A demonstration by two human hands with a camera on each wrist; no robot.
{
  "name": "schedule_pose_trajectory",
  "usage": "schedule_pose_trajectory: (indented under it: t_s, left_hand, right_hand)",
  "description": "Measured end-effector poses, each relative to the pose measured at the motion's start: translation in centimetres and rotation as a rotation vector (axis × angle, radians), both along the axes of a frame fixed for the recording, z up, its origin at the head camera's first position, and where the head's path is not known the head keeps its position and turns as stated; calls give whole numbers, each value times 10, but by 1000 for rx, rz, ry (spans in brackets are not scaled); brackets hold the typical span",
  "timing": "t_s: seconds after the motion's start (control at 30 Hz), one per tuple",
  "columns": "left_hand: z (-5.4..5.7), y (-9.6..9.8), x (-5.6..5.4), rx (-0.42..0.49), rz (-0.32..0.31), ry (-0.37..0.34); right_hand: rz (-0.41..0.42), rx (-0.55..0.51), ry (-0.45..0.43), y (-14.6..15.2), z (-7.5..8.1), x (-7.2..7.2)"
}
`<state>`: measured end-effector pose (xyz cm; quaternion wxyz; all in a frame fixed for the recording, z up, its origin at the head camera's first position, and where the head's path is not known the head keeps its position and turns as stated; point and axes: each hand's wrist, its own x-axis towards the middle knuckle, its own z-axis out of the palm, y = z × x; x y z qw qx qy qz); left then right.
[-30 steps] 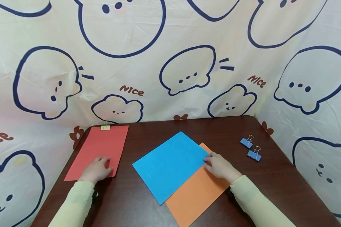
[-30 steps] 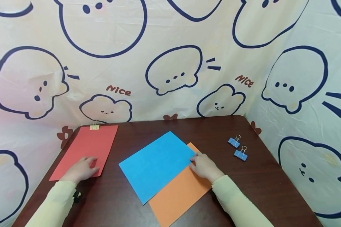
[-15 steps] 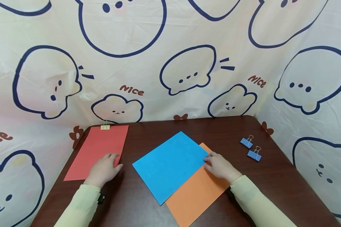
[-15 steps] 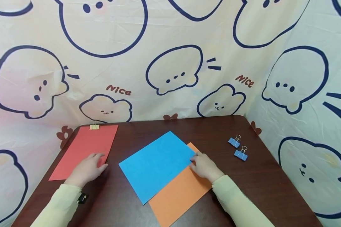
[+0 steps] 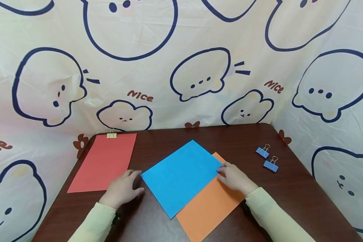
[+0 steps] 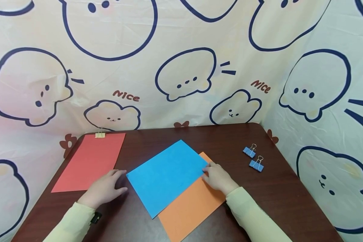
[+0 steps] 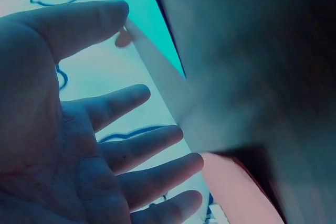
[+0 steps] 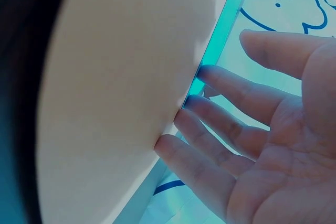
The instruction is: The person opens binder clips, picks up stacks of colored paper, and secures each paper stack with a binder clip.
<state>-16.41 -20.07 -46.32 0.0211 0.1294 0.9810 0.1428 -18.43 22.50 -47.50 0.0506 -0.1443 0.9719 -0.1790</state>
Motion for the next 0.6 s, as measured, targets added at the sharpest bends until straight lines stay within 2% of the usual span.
schedule_pose_trajectory:
  t_s: [0.3,0.6]
  left_hand:
    - [-2,21,8,-11,-51,22]
    - [-8,36,12,25,-75,-77]
  right_hand:
    - [5,2,11,1,-1,-1]
    - [0,3,9,0,0,0]
